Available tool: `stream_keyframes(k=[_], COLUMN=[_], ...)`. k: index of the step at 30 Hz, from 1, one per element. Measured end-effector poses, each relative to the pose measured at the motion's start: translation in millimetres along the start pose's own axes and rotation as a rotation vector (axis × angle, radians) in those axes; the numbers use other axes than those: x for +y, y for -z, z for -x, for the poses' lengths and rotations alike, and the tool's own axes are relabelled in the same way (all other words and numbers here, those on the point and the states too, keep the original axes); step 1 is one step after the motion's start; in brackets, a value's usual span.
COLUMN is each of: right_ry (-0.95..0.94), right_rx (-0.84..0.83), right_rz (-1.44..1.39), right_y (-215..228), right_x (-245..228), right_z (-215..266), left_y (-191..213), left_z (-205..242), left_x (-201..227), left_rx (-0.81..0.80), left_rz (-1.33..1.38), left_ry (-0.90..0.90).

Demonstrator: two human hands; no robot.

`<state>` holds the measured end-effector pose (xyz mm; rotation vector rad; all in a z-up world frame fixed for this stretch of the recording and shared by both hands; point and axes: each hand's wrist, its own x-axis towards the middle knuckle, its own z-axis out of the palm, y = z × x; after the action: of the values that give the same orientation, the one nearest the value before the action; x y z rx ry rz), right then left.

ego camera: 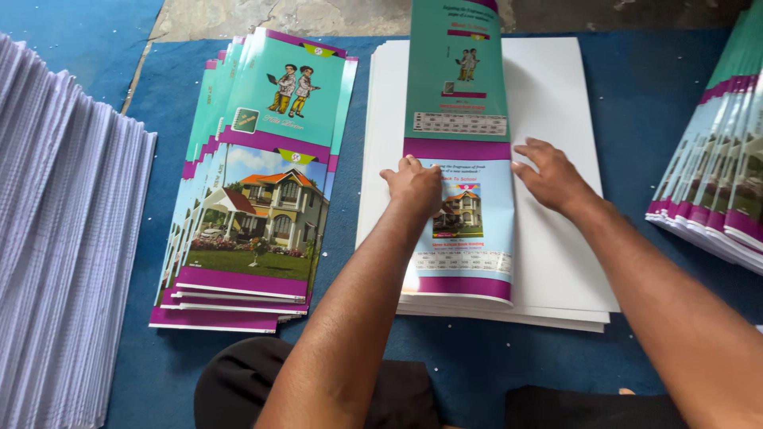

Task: The person sits on the floor and repeatedly folds printed covers over stacks of white paper, then uses a wooden block to press and crease the spine. The person stacks the finished notebooks to the left and continues the same process with additional covers and paper stacks.

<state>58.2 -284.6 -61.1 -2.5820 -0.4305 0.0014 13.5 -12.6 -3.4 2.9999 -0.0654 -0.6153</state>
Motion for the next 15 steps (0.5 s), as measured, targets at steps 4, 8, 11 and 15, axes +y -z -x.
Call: stream_keyframes(k=[4, 8, 11, 15], right_ry=[-0.238, -0.426, -0.514, -0.564], right_rx=[-0.004, -0.063, -0.152, -0.187], right_rz=[0.165, 0.346, 0.43, 0.469], right_y=[38.5, 78.8, 93.6, 94.7], right_x=[2.0, 1.2, 5.4, 15.3], right_z=[31.9, 66.1, 84.7, 115.2], left_y=[-6.0, -9.1, -8.0, -5.5], left_z=[0.3, 1.1, 2.7, 9.2], left_x=[-0.4, 2.1, 4.0, 9.1], left_rx=[0.029, 0.076, 0.036, 0.008], left_rz=[0.023, 0.039, 0.061, 0.045], left_ry=[-0.003, -0.003, -0.003, 0.011])
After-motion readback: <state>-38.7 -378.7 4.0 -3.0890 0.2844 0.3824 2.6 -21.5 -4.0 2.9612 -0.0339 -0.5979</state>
